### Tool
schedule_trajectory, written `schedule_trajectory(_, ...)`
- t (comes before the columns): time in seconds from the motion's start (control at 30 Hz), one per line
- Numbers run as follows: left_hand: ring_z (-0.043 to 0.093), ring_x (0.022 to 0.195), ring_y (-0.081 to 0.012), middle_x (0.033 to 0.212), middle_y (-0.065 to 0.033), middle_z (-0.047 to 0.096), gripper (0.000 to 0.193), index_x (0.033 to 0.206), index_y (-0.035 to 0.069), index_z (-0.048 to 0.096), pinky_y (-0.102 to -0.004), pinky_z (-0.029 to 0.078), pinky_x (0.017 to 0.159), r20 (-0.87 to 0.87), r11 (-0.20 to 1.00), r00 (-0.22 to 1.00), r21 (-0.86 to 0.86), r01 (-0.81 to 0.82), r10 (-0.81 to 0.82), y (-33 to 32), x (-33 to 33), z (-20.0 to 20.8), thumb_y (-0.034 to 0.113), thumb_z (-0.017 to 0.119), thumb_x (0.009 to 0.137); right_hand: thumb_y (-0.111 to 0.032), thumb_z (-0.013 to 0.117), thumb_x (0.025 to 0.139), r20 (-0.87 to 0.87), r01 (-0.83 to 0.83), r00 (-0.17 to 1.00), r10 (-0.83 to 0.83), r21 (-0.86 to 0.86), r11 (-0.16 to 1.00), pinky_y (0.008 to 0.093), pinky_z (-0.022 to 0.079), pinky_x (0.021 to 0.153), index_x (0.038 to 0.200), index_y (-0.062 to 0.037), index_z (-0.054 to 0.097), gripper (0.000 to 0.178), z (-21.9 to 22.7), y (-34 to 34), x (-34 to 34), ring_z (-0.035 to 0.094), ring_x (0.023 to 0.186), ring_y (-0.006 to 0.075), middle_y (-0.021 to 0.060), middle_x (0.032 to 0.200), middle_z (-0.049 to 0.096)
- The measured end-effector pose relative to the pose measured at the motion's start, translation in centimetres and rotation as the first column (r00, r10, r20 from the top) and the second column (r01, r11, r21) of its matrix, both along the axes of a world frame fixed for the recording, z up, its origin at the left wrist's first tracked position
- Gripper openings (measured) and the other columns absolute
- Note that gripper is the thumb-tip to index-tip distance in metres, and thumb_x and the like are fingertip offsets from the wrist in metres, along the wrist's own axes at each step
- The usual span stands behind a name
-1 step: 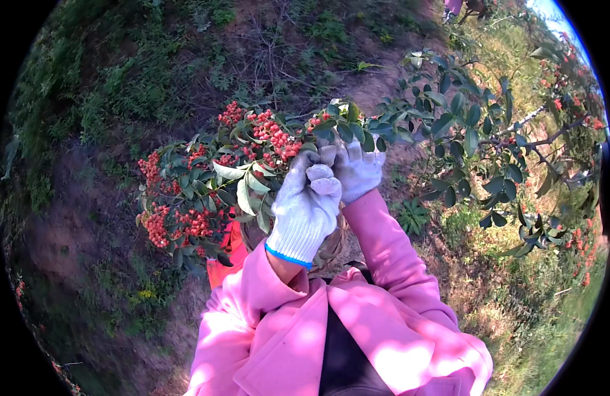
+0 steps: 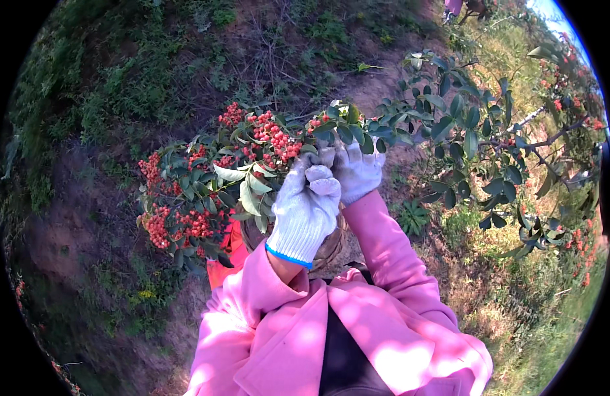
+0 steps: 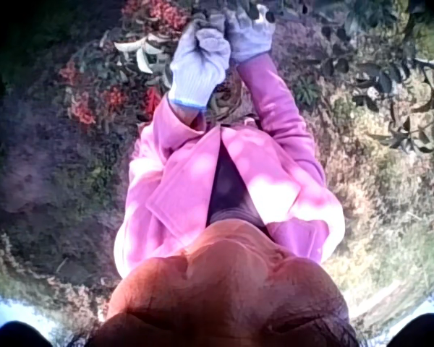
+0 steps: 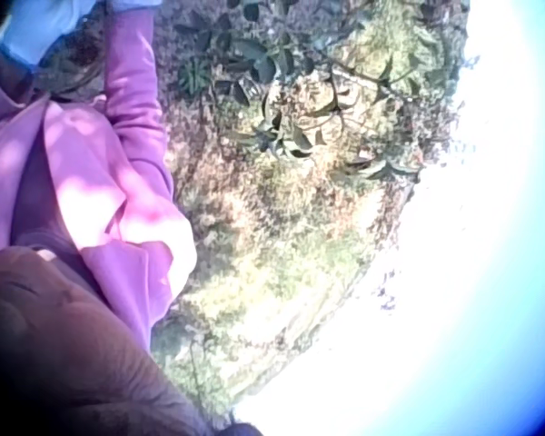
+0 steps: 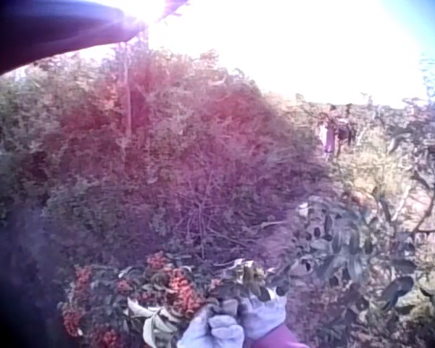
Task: The person picks red berries from a bush by hand and places them into a woven basket. The person wears white gloves and a pink jacket while harvesting the berries in an outdoor setting.
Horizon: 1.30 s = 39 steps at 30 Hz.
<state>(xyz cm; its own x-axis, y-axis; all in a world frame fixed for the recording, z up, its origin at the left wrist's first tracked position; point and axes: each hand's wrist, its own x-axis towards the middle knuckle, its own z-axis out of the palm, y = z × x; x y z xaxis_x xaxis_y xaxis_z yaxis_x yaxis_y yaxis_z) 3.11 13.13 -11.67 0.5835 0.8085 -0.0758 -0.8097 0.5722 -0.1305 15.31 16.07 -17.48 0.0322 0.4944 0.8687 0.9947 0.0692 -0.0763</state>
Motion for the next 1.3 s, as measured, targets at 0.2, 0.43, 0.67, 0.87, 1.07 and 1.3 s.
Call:
schedule_trajectory(0.2,0.044,0.053,-0.0052,0.075,0.0013,0.051,0.028,0.096,-0.001,0.053,-0.0197,0.036,0.048,0.101,0.995,0.99,0.008,0.094,-0.095,0.0,0.0,0.7,0.028,0.053,0.092,-0.023,0.06,0.076,-0.002,-0.003,1.0,0.003,-0.088,0.996,0.0475,0.042,0.079,0.118,-0.0218,0.058,0.042,0.0,-0.1,0.3,0.051,0.106,0.0292,0.0027,0.115,0.056)
schedule_trajectory(0.43,0.044,0.051,-0.0047,0.074,0.0027,0.05,0.031,0.099,0.001,0.054,-0.0195,0.035,0.046,0.19,0.99,0.972,0.051,0.129,-0.137,0.6,0.2,0.4,0.031,0.051,0.093,-0.022,0.06,0.073,0.049,0.029,0.998,-0.028,-0.036,0.999,0.0495,0.038,0.088,0.122,-0.0222,0.056,0.049,0.1,-0.2,0.5,0.047,0.113,0.0284,0.0032,0.12,0.055)
schedule_trajectory(0.67,0.037,0.043,-0.0056,0.067,0.0016,0.046,0.026,0.099,0.002,0.057,-0.0213,0.031,0.039,0.012,0.986,0.996,0.138,0.089,-0.092,0.9,-0.2,-0.2,0.024,0.043,0.094,-0.023,0.06,0.073,0.053,0.033,0.998,-0.03,-0.047,0.998,0.0499,0.037,0.09,0.121,-0.0216,0.056,0.049,-0.1,-0.2,0.1,0.046,0.115,0.0289,0.0044,0.123,0.053)
schedule_trajectory(0.87,0.04,0.048,-0.0059,0.069,0.0018,0.048,0.028,0.102,0.001,0.055,-0.0219,0.033,0.046,-0.119,0.988,0.981,-0.036,0.153,-0.156,0.1,-0.4,-0.2,0.026,0.046,0.095,-0.031,0.062,0.073,0.028,0.034,0.999,-0.032,-0.082,0.996,0.0503,0.037,0.091,0.118,-0.0207,0.058,0.047,-1.3,-0.1,0.3,0.045,0.114,0.0298,0.0027,0.126,0.051)
schedule_trajectory(1.07,0.043,0.052,-0.0061,0.066,0.0036,0.046,0.025,0.086,0.004,0.051,-0.0213,0.037,0.052,0.185,0.989,0.972,0.056,0.137,-0.145,0.1,0.0,0.2,0.029,0.052,0.092,-0.04,0.064,0.073,0.036,0.069,0.997,-0.068,-0.012,0.998,0.0481,0.04,0.082,0.116,-0.0226,0.058,0.047,0.6,-0.8,0.1,0.045,0.111,0.0275,-0.0014,0.123,0.051)
schedule_trajectory(1.3,0.05,0.059,-0.0075,0.072,0.0017,0.048,0.028,0.089,0.004,0.051,-0.0212,0.042,0.051,0.179,0.989,0.974,0.075,0.126,-0.138,0.1,0.4,0.3,0.031,0.049,0.093,-0.033,0.059,0.074,0.028,0.018,0.999,-0.017,-0.029,0.999,0.0421,0.038,0.086,0.12,-0.0195,0.057,0.048,0.1,-0.6,0.0,0.042,0.116,0.024,-0.0005,0.115,0.055)
